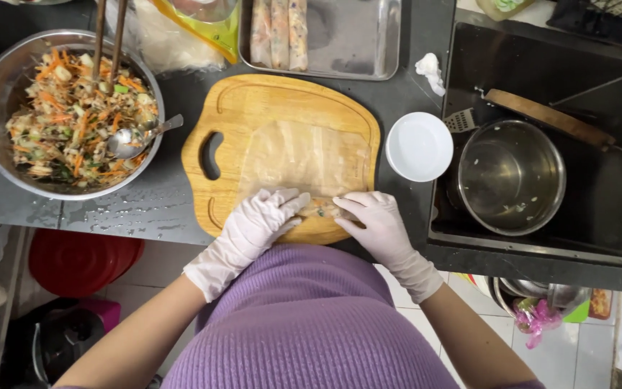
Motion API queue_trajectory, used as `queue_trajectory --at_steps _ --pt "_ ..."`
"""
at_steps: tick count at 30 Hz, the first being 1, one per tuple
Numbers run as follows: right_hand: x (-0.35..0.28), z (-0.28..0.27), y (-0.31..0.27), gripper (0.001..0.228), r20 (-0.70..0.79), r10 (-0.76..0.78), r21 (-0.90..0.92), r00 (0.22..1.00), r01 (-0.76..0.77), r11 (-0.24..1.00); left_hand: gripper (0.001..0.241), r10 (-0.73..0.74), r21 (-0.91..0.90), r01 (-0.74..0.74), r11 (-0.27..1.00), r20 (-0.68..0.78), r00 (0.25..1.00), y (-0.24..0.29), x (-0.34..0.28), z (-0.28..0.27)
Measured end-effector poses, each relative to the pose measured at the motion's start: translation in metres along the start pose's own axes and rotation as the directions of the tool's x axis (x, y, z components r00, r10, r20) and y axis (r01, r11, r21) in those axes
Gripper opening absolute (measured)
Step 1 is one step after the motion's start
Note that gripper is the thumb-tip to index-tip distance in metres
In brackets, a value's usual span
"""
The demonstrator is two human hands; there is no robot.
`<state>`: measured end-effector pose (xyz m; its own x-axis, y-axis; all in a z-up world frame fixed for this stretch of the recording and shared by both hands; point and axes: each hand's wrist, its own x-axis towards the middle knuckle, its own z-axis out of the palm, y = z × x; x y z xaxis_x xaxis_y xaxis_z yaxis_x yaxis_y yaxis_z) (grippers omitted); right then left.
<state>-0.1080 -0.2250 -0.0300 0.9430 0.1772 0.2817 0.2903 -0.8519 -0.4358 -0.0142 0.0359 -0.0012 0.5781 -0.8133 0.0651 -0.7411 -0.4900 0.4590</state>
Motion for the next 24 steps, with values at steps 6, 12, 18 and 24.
queue_trajectory --at_steps 6,12,18,24 --pt "0.022 -0.018 -0.025 0.045 0.126 0.062 -0.187 0.99 -0.038 0.982 0.036 -0.055 -0.01 0.055 0.998 -0.017 0.998 -0.01 -0.01 0.007" --pt "0.02 0.04 -0.015 0.032 0.04 -0.082 0.074 0.996 0.079 0.994 0.032 0.045 -0.245 -0.075 0.967 -0.126 0.991 -0.002 -0.003 -0.03" --pt "0.036 0.016 -0.028 0.037 0.108 -0.108 0.018 0.988 0.106 0.994 0.018 -0.642 -0.379 0.539 0.752 -0.238 0.729 -0.043 -0.06 -0.055" --pt "0.077 0.016 -0.068 0.033 0.134 -0.343 0.151 0.93 0.323 0.934 0.047 -0.818 -0.657 0.737 -0.16 0.506 0.274 -0.006 -0.054 -0.023"
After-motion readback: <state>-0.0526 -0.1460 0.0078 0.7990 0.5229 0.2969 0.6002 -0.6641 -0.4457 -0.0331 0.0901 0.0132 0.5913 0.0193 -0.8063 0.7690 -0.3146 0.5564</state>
